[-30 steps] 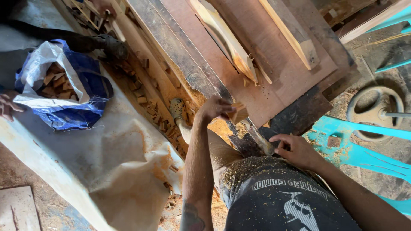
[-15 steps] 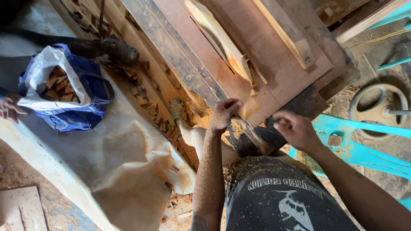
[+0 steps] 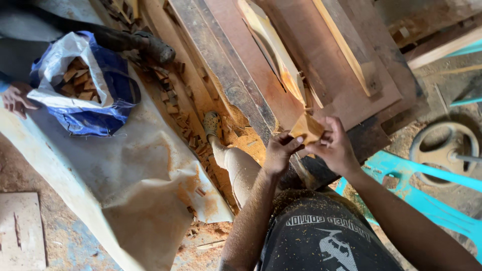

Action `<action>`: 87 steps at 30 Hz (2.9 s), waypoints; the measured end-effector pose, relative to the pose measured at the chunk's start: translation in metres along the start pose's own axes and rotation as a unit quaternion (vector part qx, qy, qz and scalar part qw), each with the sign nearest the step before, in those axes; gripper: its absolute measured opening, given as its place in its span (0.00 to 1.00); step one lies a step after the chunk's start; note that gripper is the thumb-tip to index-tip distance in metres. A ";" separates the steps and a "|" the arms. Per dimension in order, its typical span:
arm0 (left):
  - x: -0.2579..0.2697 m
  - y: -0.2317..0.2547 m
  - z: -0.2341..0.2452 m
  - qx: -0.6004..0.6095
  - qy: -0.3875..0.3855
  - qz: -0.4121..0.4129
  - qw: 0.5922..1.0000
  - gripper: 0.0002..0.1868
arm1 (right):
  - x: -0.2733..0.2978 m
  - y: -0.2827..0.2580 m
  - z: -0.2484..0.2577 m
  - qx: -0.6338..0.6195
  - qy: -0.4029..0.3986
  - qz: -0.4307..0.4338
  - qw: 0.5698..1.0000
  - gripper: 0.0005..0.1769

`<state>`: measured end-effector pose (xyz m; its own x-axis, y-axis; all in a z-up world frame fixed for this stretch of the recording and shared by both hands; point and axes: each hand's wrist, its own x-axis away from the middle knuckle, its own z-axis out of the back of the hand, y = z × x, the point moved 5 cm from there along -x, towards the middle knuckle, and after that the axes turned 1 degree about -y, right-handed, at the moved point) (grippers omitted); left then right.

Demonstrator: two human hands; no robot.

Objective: The person uses a table saw to cut small rectangular blocks from a larger piece of wood. They repeatedly feed the wood through the saw blade, collecting the cut pieces and placing them into a white sack on the floor. The process is repetitive, focusing on producing uniform small wood blocks.

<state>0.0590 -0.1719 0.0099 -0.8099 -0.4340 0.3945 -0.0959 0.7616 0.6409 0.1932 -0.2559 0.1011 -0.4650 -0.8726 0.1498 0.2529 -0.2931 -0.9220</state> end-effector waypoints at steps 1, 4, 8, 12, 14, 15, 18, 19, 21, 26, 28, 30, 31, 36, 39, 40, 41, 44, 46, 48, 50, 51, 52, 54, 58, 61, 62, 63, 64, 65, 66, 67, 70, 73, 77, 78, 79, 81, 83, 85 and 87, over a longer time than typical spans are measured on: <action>0.003 -0.003 0.000 0.026 0.018 -0.030 0.999 0.17 | -0.001 -0.002 0.000 0.083 -0.004 0.014 0.996 0.34; -0.003 0.002 0.006 -0.022 0.036 -0.074 0.996 0.14 | -0.014 -0.009 0.015 0.233 -0.042 0.033 0.971 0.28; -0.015 0.015 0.004 -0.200 -0.046 -0.027 0.978 0.17 | -0.024 -0.016 0.023 0.146 -0.242 -0.031 0.959 0.39; -0.030 0.037 0.003 -0.186 -0.089 -0.015 0.978 0.19 | -0.040 -0.031 0.020 0.135 -0.288 -0.049 0.947 0.43; -0.035 0.037 0.006 -0.204 -0.084 0.009 0.975 0.19 | -0.044 -0.020 0.015 0.178 -0.314 -0.153 0.920 0.44; -0.036 0.034 0.008 -0.213 -0.083 0.023 0.973 0.19 | -0.049 -0.016 0.014 0.185 -0.294 -0.170 0.922 0.42; -0.040 0.046 0.023 -0.342 0.200 -0.123 0.910 0.16 | -0.081 -0.010 0.012 0.224 -0.213 -0.124 0.943 0.38; -0.044 0.039 0.018 -0.349 0.199 -0.096 0.911 0.17 | -0.095 -0.014 0.011 0.246 -0.172 -0.044 0.953 0.39; -0.046 0.021 0.003 -0.363 0.197 -0.041 0.910 0.18 | -0.113 -0.012 0.009 0.312 -0.129 0.015 0.941 0.39; -0.065 -0.004 -0.044 -0.345 0.124 -0.051 0.929 0.44 | -0.137 -0.006 -0.001 0.454 -0.095 0.023 0.885 0.38; -0.070 -0.007 -0.052 -0.338 0.136 -0.056 0.929 0.49 | -0.141 0.000 -0.001 0.464 -0.114 -0.037 0.878 0.38; -0.075 -0.007 -0.053 -0.340 0.145 -0.059 0.927 0.54 | -0.147 0.001 -0.004 0.465 -0.119 -0.056 0.876 0.39; -0.078 -0.003 -0.051 -0.349 0.148 -0.063 0.923 0.54 | -0.151 -0.001 -0.006 0.463 -0.115 -0.045 0.878 0.39; -0.096 0.024 -0.044 -0.366 0.162 -0.061 0.914 0.54 | -0.179 -0.001 -0.015 0.446 -0.081 0.006 0.892 0.39; -0.088 0.027 -0.051 -0.339 0.141 0.027 0.930 0.47 | -0.191 0.010 -0.017 0.442 -0.088 -0.020 0.893 0.41; -0.081 0.028 -0.057 -0.331 0.131 0.026 0.934 0.48 | -0.197 0.013 -0.018 0.438 -0.092 -0.043 0.893 0.41; -0.067 0.024 -0.066 -0.322 0.120 0.026 0.939 0.48 | -0.202 0.015 -0.019 0.434 -0.097 -0.066 0.893 0.41; -0.031 0.008 -0.086 -0.355 0.070 0.014 0.932 0.43 | -0.225 -0.007 -0.026 0.402 -0.077 0.061 0.910 0.38; -0.016 -0.006 -0.090 -0.392 0.025 0.023 0.919 0.36 | -0.241 -0.024 -0.029 0.408 -0.061 0.092 0.906 0.37; -0.005 -0.016 -0.084 -0.403 -0.004 0.041 0.914 0.26 | -0.234 -0.029 -0.026 0.410 -0.077 0.035 0.908 0.37; 0.004 -0.019 -0.064 -0.391 -0.021 0.065 0.918 0.18 | -0.198 -0.023 -0.013 0.401 -0.121 -0.112 0.901 0.38; 0.008 -0.016 -0.048 -0.387 0.017 0.055 0.920 0.17 | -0.166 -0.029 -0.007 0.395 -0.117 -0.055 0.909 0.35; 0.010 -0.012 -0.032 -0.383 0.054 0.043 0.921 0.17 | -0.128 -0.036 0.005 0.390 -0.112 0.004 0.914 0.32; 0.015 -0.009 -0.015 -0.375 0.088 0.008 0.923 0.17 | -0.055 -0.015 0.027 0.446 -0.187 -0.183 0.856 0.47; 0.027 -0.032 -0.017 -0.282 -0.027 0.045 0.958 0.19 | 0.028 -0.010 0.039 0.234 -0.233 -0.269 0.905 0.44; 0.028 -0.026 0.003 -0.253 -0.036 0.075 0.964 0.19 | 0.041 -0.016 0.024 0.147 -0.203 -0.262 0.932 0.46; 0.024 -0.016 0.017 -0.260 -0.014 0.069 0.963 0.19 | 0.041 -0.017 0.020 0.132 -0.187 -0.246 0.942 0.46; 0.014 0.003 0.039 -0.233 0.065 0.028 0.970 0.18 | 0.040 -0.020 0.017 0.126 -0.169 -0.204 0.956 0.46; 0.002 0.022 0.062 -0.203 0.140 -0.011 0.969 0.19 | 0.044 -0.021 0.016 0.119 -0.148 -0.164 0.968 0.47; -0.016 0.047 0.077 -0.167 0.161 -0.120 0.965 0.24 | 0.049 -0.020 0.016 0.113 -0.126 -0.123 0.978 0.47; -0.034 0.055 0.102 -0.069 0.271 -0.062 0.958 0.15 | 0.058 -0.012 0.015 0.132 -0.116 -0.145 0.974 0.45; -0.056 0.070 0.111 -0.056 0.280 -0.090 0.954 0.15 | 0.068 -0.003 0.014 0.151 -0.106 -0.167 0.969 0.42; -0.102 0.087 0.110 -0.073 0.309 -0.084 0.945 0.17 | 0.094 0.020 0.016 0.196 -0.097 -0.203 0.955 0.36; -0.107 0.097 0.101 -0.189 0.320 -0.021 0.928 0.17 | 0.109 0.035 0.014 0.228 -0.095 -0.212 0.945 0.33; -0.078 0.085 0.091 -0.347 -0.040 0.215 0.912 0.18 | 0.132 0.049 0.021 0.233 -0.103 -0.291 0.922 0.28; -0.067 0.088 0.100 -0.331 -0.016 0.203 0.921 0.17 | 0.131 0.050 0.023 0.229 -0.094 -0.277 0.928 0.28; -0.056 0.090 0.111 -0.314 0.007 0.192 0.930 0.17 | 0.130 0.051 0.025 0.225 -0.085 -0.263 0.934 0.28; -0.030 0.088 0.133 -0.292 0.036 0.165 0.941 0.17 | 0.124 0.061 0.030 0.216 -0.075 -0.255 0.940 0.28; 0.002 0.073 0.151 -0.280 0.050 0.134 0.949 0.16 | 0.137 0.071 0.033 0.205 -0.078 -0.265 0.939 0.28; 0.045 0.059 0.181 -0.210 0.083 0.119 0.967 0.13 | 0.137 0.083 0.033 0.221 -0.074 -0.235 0.944 0.27; 0.073 0.066 0.234 -0.113 0.159 0.101 0.976 0.10 | 0.130 0.106 0.038 0.243 -0.078 -0.238 0.937 0.28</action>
<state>-0.1416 -0.0405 -0.0732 -0.5753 -0.4407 0.6890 0.2069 0.7365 0.6440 0.1917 -0.4148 0.0367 -0.5031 -0.6329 0.5885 0.4230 -0.7741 -0.4710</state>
